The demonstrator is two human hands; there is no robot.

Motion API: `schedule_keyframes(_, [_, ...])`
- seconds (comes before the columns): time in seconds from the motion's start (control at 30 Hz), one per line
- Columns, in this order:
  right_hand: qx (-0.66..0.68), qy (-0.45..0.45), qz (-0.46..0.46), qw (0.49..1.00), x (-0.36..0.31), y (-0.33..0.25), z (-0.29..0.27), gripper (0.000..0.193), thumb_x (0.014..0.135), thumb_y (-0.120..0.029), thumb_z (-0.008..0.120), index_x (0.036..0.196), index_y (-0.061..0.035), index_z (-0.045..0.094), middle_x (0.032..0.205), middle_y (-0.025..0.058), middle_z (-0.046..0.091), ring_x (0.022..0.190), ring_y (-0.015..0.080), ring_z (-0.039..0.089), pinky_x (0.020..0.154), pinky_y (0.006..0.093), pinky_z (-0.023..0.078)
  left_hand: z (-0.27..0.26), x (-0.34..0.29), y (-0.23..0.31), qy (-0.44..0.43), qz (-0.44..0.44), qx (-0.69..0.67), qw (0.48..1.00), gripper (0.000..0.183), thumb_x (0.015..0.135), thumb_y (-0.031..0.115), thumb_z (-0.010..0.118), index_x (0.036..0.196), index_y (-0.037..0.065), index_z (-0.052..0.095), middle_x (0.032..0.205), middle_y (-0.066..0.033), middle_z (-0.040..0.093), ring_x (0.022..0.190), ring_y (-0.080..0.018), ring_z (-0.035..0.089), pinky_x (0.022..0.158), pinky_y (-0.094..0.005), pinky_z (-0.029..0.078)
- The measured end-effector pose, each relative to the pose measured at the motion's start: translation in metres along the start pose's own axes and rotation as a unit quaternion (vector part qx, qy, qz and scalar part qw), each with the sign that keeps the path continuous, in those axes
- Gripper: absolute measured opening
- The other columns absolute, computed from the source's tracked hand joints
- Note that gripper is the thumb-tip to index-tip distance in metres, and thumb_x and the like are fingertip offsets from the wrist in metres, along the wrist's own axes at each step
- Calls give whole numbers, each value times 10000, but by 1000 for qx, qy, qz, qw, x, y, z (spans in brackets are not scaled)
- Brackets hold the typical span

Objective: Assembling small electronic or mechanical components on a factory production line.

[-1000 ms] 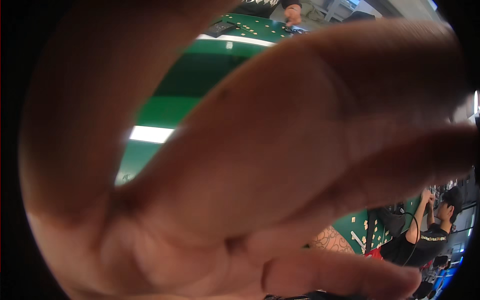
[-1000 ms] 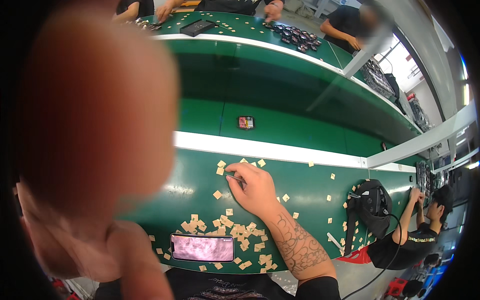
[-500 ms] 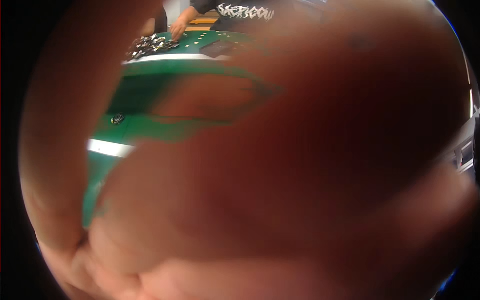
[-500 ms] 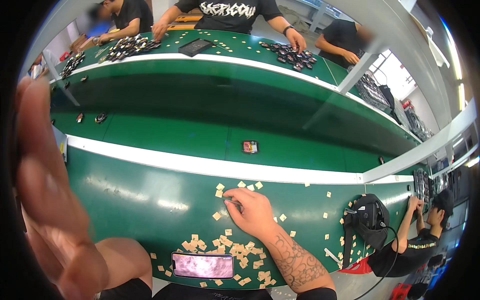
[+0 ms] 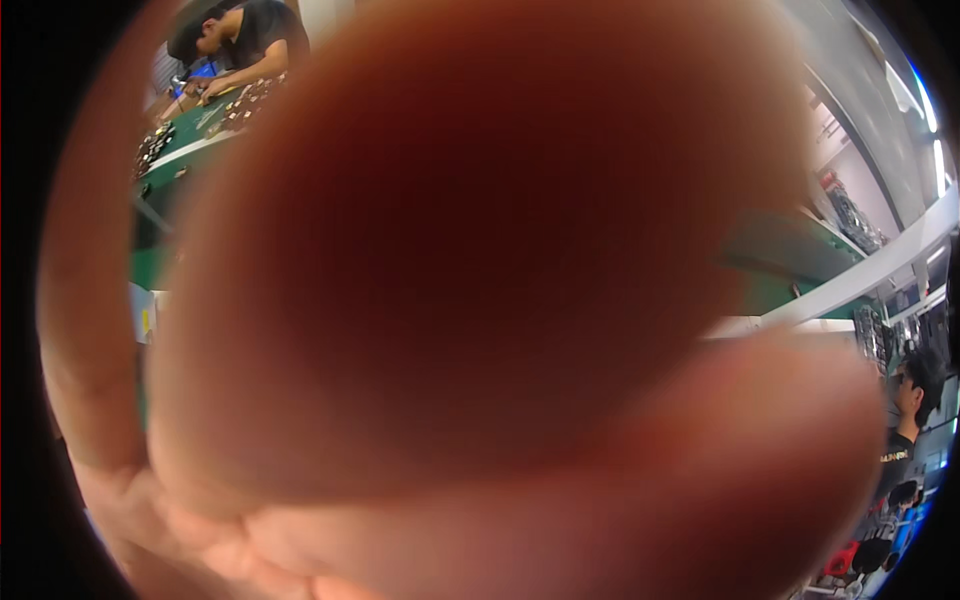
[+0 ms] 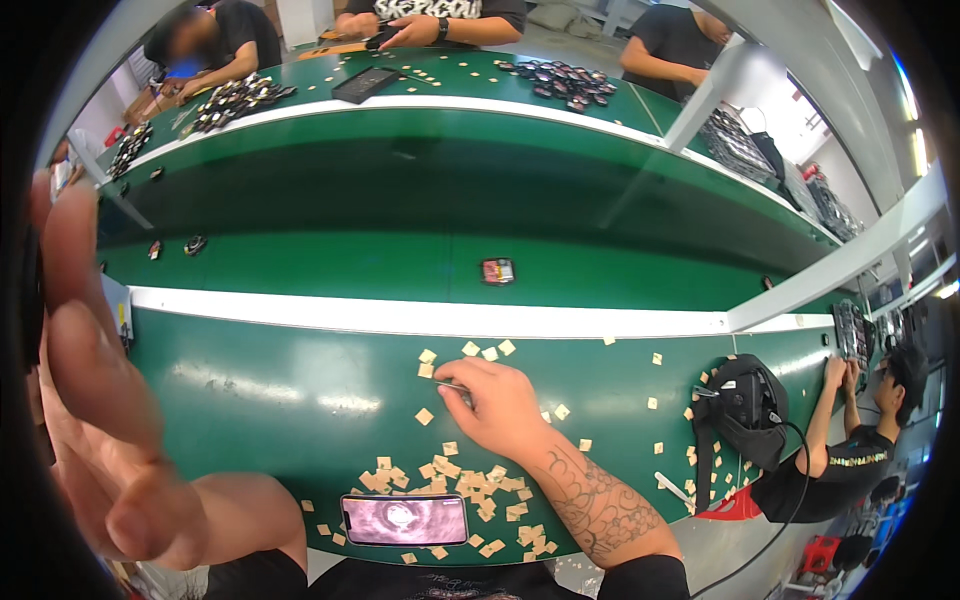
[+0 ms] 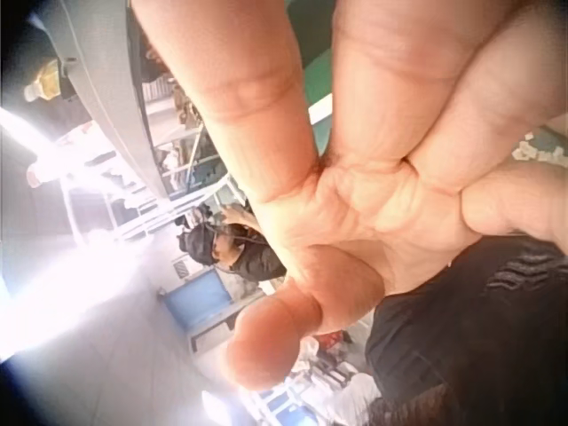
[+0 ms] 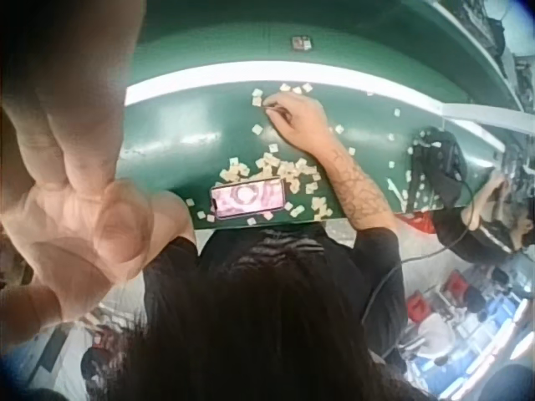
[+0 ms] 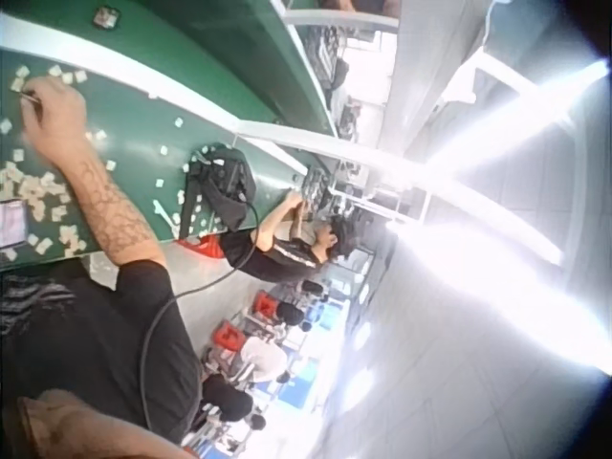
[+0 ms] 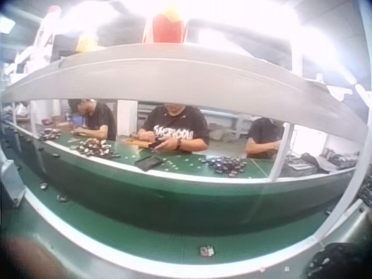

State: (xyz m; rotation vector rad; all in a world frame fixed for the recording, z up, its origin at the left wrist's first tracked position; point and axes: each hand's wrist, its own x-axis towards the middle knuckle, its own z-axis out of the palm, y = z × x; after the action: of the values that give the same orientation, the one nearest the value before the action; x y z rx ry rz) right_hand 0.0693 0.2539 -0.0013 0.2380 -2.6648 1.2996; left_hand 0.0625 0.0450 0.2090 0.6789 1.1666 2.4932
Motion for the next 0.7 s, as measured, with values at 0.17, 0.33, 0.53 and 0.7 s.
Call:
schedule_keyframes(0.17, [-26, -26, 26, 999, 1, -1, -4, 128, 961, -132, 747, 1087, -108, 737, 917, 58, 735, 718, 250, 719, 655, 365, 561, -5, -6, 14, 38, 16, 40, 998, 654, 1052, 455, 427, 1574, 96, 264, 1535, -146, 419, 1405, -298, 465, 1101, -504, 450])
schedule_keyframes(0.33, [-15, -8, -14, 1000, 0, 1, 5, 116, 963, -131, 741, 1077, -109, 733, 919, 57, 736, 741, 256, 732, 649, 371, 557, -9, -6, 17, 50, 29, 49, 997, 678, 1059, 480, 399, 1601, 113, 222, 1576, -139, 388, 1439, -301, 439, 1119, -516, 439])
schedule_keyframes(0.53, [-19, 2, -33, 999, -2, 0, 4, 106, 957, -109, 744, 1063, -109, 735, 891, 51, 730, 702, 226, 712, 629, 351, 546, -17, -15, 24, 88, 41, 72, 993, 707, 1067, 510, 365, 1634, 134, 172, 1624, -131, 351, 1481, -305, 408, 1141, -531, 427])
schedule_keyframes(0.7, [-36, -20, 21, 999, -3, -1, -5, 115, 947, -113, 753, 1061, -109, 734, 896, 59, 732, 718, 238, 722, 643, 358, 558, -23, -20, 33, 118, 46, 81, 989, 732, 1074, 535, 336, 1662, 151, 131, 1665, -125, 320, 1515, -309, 382, 1160, -543, 416])
